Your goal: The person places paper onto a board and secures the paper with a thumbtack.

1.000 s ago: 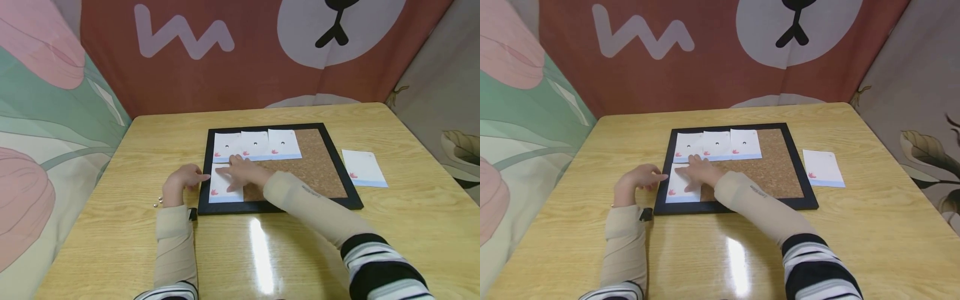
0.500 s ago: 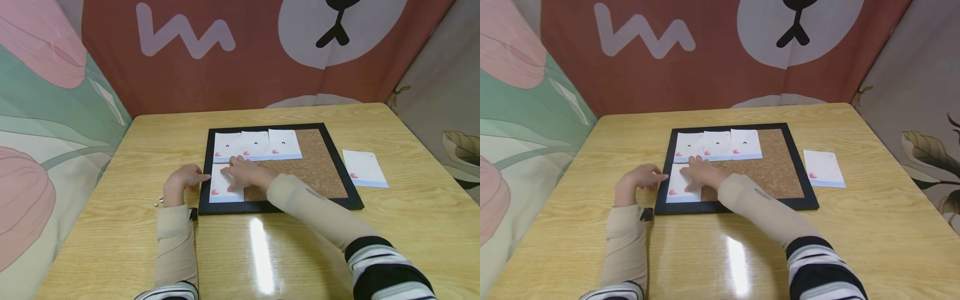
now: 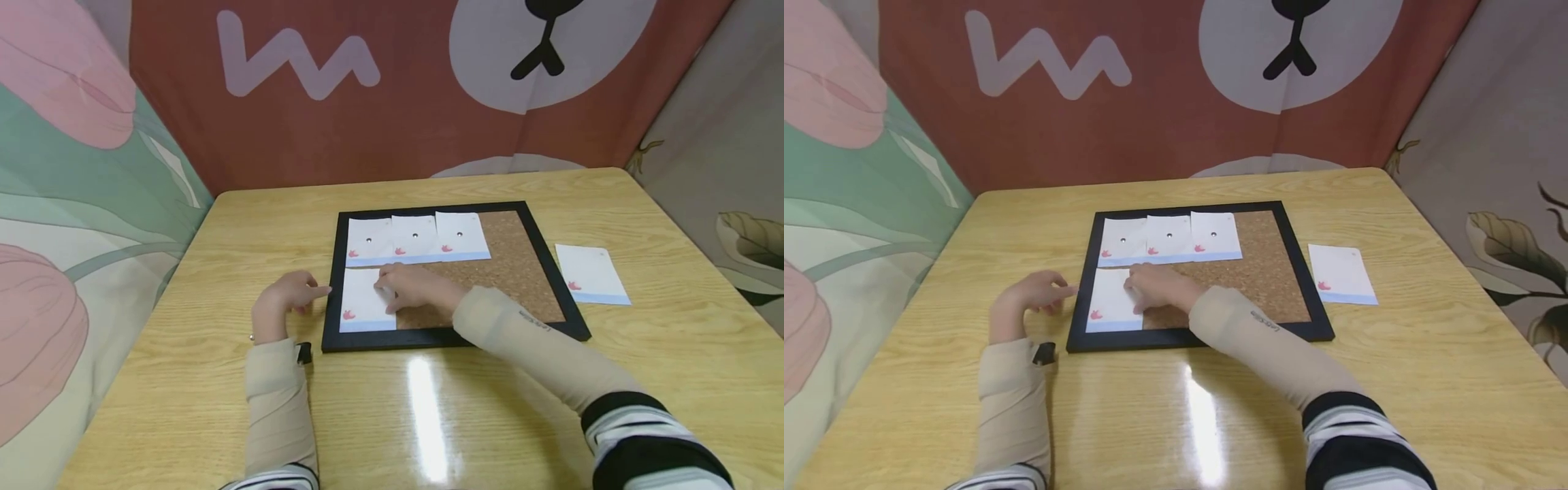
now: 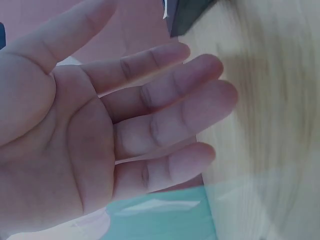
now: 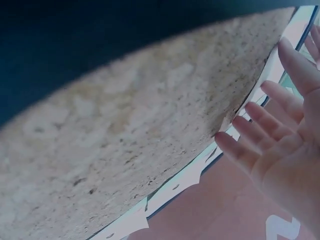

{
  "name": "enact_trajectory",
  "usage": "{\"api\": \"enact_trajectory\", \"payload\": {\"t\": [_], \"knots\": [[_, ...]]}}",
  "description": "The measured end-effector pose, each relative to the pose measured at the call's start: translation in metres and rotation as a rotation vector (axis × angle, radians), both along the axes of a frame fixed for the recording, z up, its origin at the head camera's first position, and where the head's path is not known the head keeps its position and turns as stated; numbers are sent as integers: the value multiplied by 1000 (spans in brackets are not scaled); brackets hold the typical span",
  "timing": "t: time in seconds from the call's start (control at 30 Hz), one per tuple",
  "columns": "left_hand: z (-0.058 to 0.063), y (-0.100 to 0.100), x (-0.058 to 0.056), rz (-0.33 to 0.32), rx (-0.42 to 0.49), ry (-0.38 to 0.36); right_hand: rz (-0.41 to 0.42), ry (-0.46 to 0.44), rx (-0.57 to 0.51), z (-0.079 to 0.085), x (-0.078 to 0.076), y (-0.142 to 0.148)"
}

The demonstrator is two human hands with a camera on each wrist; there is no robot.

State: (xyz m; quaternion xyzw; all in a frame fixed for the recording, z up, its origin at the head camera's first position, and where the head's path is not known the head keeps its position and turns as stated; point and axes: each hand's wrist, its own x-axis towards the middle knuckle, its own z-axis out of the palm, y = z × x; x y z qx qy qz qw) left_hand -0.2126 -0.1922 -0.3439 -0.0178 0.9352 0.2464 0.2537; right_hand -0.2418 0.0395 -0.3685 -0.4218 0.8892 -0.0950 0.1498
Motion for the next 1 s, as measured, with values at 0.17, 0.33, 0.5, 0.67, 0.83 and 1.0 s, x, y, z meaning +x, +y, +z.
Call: {"api": "enact_trajectory", "payload": {"t": [0.17,0.33,0.5,0.67,0.83,1.0], "knots": [[10,-17,8,19,-4,10,-33,58,21,-1,2,3],[19,-36,20,31,-8,27,-40,99,32,-1,2,6],[20,-52,32,30,-16,30,-36,92,18,2,3,8],[17,-61,39,30,-92,42,-25,78,9,1,3,7],[9,-67,40,60,-110,-4,-8,75,3,-3,2,6],[2,-71,37,99,-77,-27,-5,73,-6,-5,2,5]]}}
